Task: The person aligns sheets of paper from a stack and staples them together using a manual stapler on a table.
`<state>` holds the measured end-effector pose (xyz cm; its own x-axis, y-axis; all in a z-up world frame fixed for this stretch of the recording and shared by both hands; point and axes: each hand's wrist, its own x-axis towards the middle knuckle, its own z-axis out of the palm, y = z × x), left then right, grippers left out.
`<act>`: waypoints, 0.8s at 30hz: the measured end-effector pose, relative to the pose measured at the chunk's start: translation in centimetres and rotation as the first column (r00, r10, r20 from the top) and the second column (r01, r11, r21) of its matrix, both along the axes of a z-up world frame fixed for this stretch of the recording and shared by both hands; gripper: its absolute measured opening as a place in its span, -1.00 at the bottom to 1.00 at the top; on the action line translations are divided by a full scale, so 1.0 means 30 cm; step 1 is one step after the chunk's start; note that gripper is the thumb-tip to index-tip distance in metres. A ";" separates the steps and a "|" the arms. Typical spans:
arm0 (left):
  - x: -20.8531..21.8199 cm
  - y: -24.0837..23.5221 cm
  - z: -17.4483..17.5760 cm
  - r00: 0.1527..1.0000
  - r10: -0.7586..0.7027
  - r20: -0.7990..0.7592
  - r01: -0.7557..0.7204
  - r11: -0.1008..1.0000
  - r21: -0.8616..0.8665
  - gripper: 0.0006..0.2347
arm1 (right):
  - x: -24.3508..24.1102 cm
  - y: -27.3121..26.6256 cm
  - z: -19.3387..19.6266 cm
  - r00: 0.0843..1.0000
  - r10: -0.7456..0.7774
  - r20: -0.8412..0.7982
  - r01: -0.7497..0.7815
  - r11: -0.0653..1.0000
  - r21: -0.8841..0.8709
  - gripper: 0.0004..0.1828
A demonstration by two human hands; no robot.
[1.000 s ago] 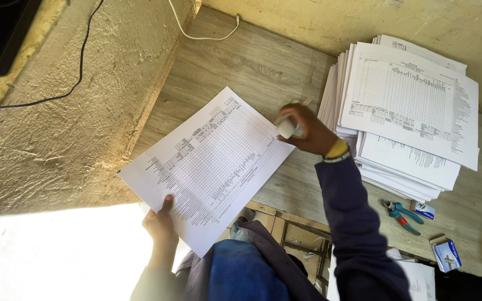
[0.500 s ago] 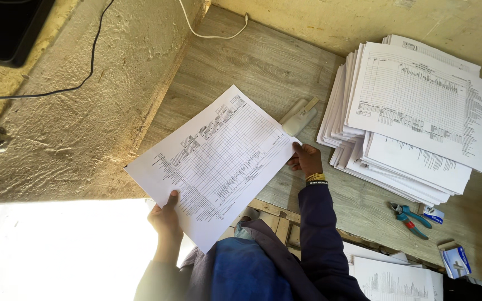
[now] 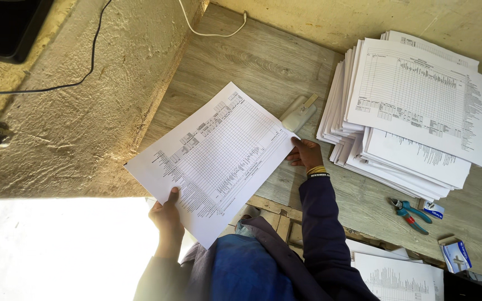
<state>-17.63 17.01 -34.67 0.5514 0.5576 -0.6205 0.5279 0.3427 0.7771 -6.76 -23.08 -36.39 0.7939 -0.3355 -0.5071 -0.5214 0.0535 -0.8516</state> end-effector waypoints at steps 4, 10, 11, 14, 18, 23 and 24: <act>0.004 -0.025 0.089 1.000 0.002 0.017 -0.002 1.000 -0.009 -0.73 | 0.009 -0.002 0.001 1.000 -0.007 -0.015 0.007 1.000 0.022 -0.65; -0.001 -0.014 0.031 0.999 0.005 0.038 -0.004 1.000 -0.012 -0.75 | 0.010 -0.013 0.016 1.000 0.002 -0.030 -0.002 1.000 0.002 -0.64; -0.001 -0.014 0.026 0.998 0.006 0.056 -0.006 1.000 -0.011 -0.75 | 0.014 -0.024 0.024 0.999 0.033 -0.038 -0.036 0.996 -0.087 -0.60; -0.005 -0.017 0.029 0.997 0.018 0.068 -0.017 1.000 -0.011 -0.74 | 0.047 -0.092 0.061 0.997 0.004 0.077 0.036 0.864 -0.503 -0.55; 0.007 -0.052 0.167 1.000 0.014 -0.001 -0.014 1.000 0.000 -0.73 | 0.115 -0.110 0.245 0.709 0.306 0.635 0.193 0.783 -0.592 -0.67; -0.004 -0.030 0.149 1.000 0.006 -0.014 -0.006 1.000 -0.013 -0.71 | 0.227 0.101 0.464 0.408 0.732 0.545 -0.506 0.678 -0.532 -0.66; 0.008 -0.032 0.170 1.000 0.005 -0.022 -0.005 1.000 -0.015 -0.69 | 0.245 0.146 0.470 0.346 0.808 0.477 -0.643 0.574 -0.507 -0.57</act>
<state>-17.39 16.06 -29.58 0.5343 0.5512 -0.6408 0.5433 0.3568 0.7599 0.60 -18.70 -22.29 0.8369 0.5154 0.1844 0.3672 -0.2786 -0.8875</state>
